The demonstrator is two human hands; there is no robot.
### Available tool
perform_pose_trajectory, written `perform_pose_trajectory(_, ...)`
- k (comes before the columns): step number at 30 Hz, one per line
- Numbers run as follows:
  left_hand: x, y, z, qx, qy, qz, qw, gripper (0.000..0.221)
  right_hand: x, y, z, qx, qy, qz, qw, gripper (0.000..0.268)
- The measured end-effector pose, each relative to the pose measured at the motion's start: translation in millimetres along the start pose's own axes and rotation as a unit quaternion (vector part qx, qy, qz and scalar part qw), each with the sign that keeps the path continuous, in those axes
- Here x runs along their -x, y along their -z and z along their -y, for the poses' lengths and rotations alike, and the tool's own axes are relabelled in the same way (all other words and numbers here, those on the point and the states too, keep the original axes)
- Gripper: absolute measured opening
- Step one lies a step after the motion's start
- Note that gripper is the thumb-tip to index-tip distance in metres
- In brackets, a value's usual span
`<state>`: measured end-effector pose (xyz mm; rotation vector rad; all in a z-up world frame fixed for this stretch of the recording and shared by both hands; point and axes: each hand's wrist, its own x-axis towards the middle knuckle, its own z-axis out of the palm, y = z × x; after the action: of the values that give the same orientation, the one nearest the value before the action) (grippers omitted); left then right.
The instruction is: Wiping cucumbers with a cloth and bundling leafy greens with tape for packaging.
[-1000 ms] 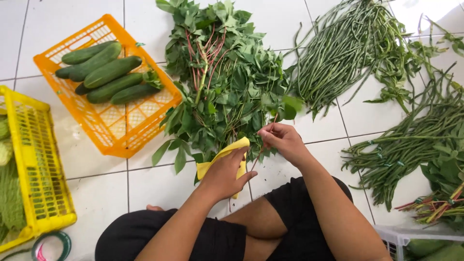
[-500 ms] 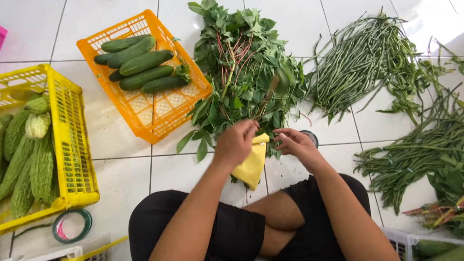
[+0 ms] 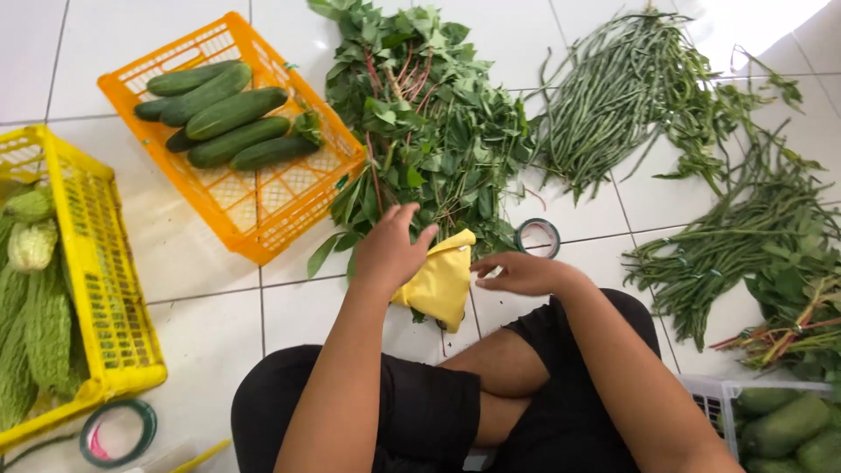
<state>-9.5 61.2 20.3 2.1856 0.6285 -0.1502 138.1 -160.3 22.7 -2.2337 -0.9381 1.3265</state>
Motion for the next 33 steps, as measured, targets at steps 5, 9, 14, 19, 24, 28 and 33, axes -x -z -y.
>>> perform_pose_trajectory(5,1.3,-16.4,-4.1,-0.063,-0.027,0.085,0.994,0.059,-5.2,44.3,-19.7,-0.020,-0.003,-0.141,0.990,0.042)
perform_pose_trajectory(9,8.3,-21.2,-14.9,-0.086,-0.032,0.143,0.985,0.058,-29.9,77.9,-92.6,-0.139,-0.070,-0.254,0.955,0.044)
perform_pose_trajectory(14,4.7,-43.1,-9.8,-0.117,-0.039,0.163,0.979,0.055,-84.9,90.1,-227.3,-0.261,-0.139,-0.381,0.876,0.057)
perform_pose_trajectory(19,1.9,-67.6,-4.3,-0.166,-0.029,0.088,0.982,0.045,-80.9,105.3,-197.8,-0.320,-0.081,-0.455,0.827,0.040)
perform_pose_trajectory(24,1.3,-76.1,-7.7,-0.150,-0.018,0.102,0.983,0.039,-115.1,104.6,-248.2,-0.212,-0.104,-0.534,0.812,0.047)
perform_pose_trajectory(28,-6.3,-75.2,-10.3,-0.150,0.002,0.113,0.982,0.038,-130.0,109.8,-268.8,-0.179,-0.109,-0.569,0.795,0.041)
perform_pose_trajectory(33,-9.7,-75.1,-10.7,-0.136,0.020,0.125,0.983,0.038,-128.9,119.3,-266.7,-0.238,-0.122,-0.593,0.760,0.033)
